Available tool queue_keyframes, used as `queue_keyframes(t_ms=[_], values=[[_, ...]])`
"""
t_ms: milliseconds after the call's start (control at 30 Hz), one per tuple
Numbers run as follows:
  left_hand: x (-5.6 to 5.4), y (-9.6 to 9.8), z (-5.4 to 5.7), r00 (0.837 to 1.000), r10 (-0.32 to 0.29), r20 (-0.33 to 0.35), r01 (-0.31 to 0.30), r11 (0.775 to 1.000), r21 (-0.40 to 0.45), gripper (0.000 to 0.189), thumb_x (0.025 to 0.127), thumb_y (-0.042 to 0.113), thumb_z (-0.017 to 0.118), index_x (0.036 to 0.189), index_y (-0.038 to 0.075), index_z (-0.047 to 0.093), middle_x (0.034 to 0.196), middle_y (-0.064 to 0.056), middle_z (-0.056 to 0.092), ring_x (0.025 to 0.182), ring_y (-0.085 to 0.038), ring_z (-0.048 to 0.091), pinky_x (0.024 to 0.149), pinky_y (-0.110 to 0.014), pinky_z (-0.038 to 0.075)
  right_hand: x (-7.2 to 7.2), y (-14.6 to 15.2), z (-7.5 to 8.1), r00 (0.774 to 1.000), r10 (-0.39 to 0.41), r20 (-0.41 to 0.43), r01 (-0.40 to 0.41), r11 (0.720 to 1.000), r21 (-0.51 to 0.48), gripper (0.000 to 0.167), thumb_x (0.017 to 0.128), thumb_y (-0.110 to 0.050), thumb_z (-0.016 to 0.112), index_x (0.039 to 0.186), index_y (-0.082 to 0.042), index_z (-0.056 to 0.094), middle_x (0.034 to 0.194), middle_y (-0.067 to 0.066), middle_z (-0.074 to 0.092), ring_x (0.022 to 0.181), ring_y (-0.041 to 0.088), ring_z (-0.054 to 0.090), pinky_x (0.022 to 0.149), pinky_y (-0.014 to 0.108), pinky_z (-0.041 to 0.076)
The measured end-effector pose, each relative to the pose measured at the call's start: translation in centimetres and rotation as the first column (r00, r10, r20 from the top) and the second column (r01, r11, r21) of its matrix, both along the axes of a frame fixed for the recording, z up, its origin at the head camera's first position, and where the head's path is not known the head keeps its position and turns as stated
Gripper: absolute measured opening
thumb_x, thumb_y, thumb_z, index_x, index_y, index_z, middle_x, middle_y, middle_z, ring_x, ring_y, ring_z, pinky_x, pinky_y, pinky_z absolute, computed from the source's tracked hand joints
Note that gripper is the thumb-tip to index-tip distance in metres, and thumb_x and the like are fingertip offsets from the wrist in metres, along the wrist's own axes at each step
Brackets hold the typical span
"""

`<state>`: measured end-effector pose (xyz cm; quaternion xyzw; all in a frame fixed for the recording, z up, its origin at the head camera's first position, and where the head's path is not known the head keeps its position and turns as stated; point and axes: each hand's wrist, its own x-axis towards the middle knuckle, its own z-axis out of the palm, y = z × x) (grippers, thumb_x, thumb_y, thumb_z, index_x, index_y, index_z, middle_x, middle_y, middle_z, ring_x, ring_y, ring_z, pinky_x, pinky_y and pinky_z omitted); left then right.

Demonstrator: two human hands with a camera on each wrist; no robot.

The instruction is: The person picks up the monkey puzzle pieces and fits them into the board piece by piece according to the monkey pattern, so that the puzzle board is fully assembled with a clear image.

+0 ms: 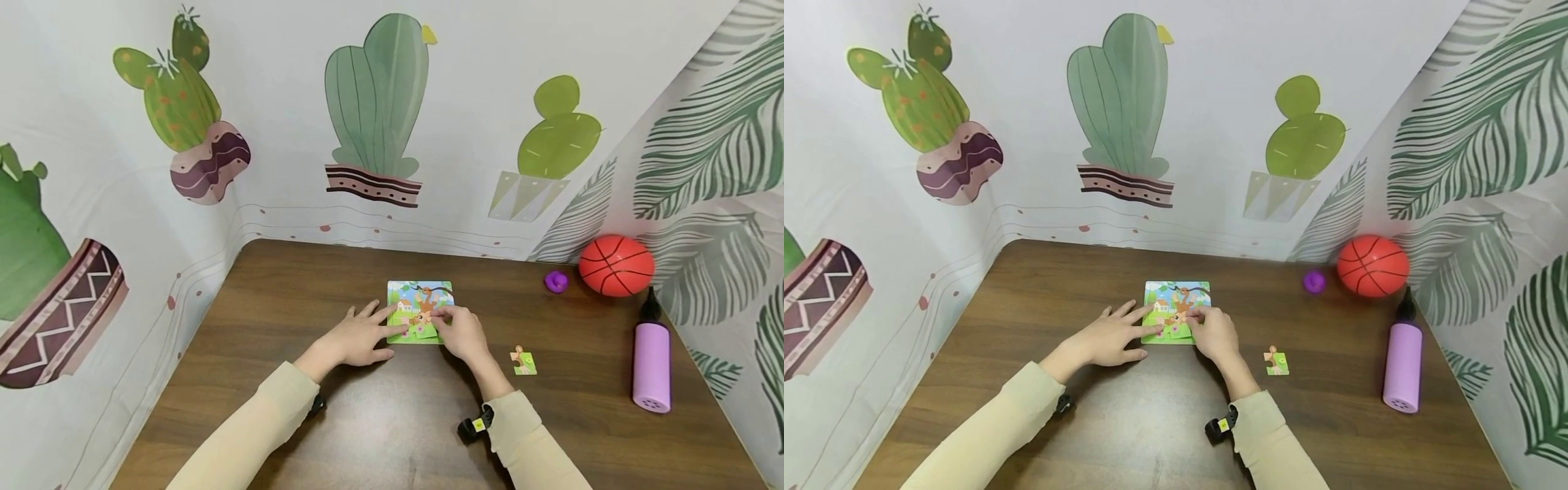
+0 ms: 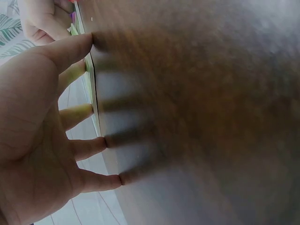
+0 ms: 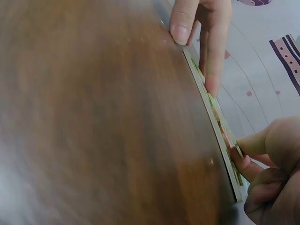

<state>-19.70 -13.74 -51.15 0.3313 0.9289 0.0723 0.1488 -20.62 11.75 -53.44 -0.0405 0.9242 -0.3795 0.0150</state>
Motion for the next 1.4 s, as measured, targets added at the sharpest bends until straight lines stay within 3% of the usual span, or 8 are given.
queue_keyframes(t_ms=[200, 400, 733, 1067, 1400], values=[[0.1, 0.1, 0.2, 1.000, 0.000, 0.005, 0.000, 1.000, 0.006, 0.057, 0.105, 0.050, 0.057, 0.160, 0.042, 0.041, 0.173, -0.003, 0.015, 0.156, -0.043, 0.014, 0.113, -0.076, 0.022, 0.3, -0.3, -0.1, 0.998, -0.067, 0.006, 0.067, 0.998, -0.004, 0.016, 0.102, -0.025, 0.069, 0.112, -0.018, 0.079, 0.095, -0.003, 0.072, 0.046, 0.014, 0.038, 0.047, 0.031, 0.033], [0.1, 0.2, 0.2, 1.000, 0.000, 0.003, 0.000, 1.000, -0.001, 0.057, 0.105, 0.049, 0.057, 0.160, 0.043, 0.040, 0.173, -0.004, 0.015, 0.156, -0.043, 0.014, 0.112, -0.076, 0.023, 0.6, -0.6, 0.2, 0.997, -0.074, 0.019, 0.073, 0.997, 0.038, 0.015, 0.101, -0.028, 0.070, 0.109, -0.021, 0.081, 0.091, -0.005, 0.072, 0.045, 0.014, 0.038, 0.043, 0.029, 0.027], [0.1, 0.3, 0.3, 1.000, -0.001, -0.003, 0.001, 1.000, -0.017, 0.058, 0.106, 0.048, 0.057, 0.160, 0.045, 0.039, 0.173, -0.004, 0.014, 0.155, -0.044, 0.016, 0.112, -0.076, 0.024, 0.5, -0.6, 0.1, 0.998, -0.066, 0.004, 0.065, 0.992, 0.112, 0.012, 0.099, -0.032, 0.072, 0.101, -0.023, 0.080, 0.088, -0.008, 0.071, 0.060, 0.016, 0.054, 0.050, 0.035, 0.041], [0.1, 0.4, 0.2, 1.000, -0.013, -0.015, 0.013, 1.000, -0.029, 0.057, 0.106, 0.047, 0.057, 0.160, 0.044, 0.039, 0.173, -0.007, 0.017, 0.154, -0.047, 0.019, 0.111, -0.074, 0.029, 0.2, -0.7, 0.0, 0.998, -0.065, -0.006, 0.065, 0.991, 0.121, 0.012, 0.098, -0.032, 0.071, 0.097, -0.023, 0.079, 0.083, -0.009, 0.069, 0.059, 0.016, 0.055, 0.050, 0.035, 0.042], [-0.1, 1.0, 0.4, 0.999, -0.033, -0.040, 0.031, 0.998, -0.054, 0.059, 0.105, 0.045, 0.059, 0.160, 0.042, 0.039, 0.171, -0.013, 0.021, 0.151, -0.050, 0.024, 0.116, -0.067, 0.028, 0.1, -0.8, 0.2, 0.996, -0.087, -0.013, 0.088, 0.985, 0.145, 0.012, 0.096, -0.034, 0.074, 0.090, -0.024, 0.077, 0.082, -0.009, 0.069, 0.070, 0.017, 0.062, 0.055, 0.038, 0.046]])
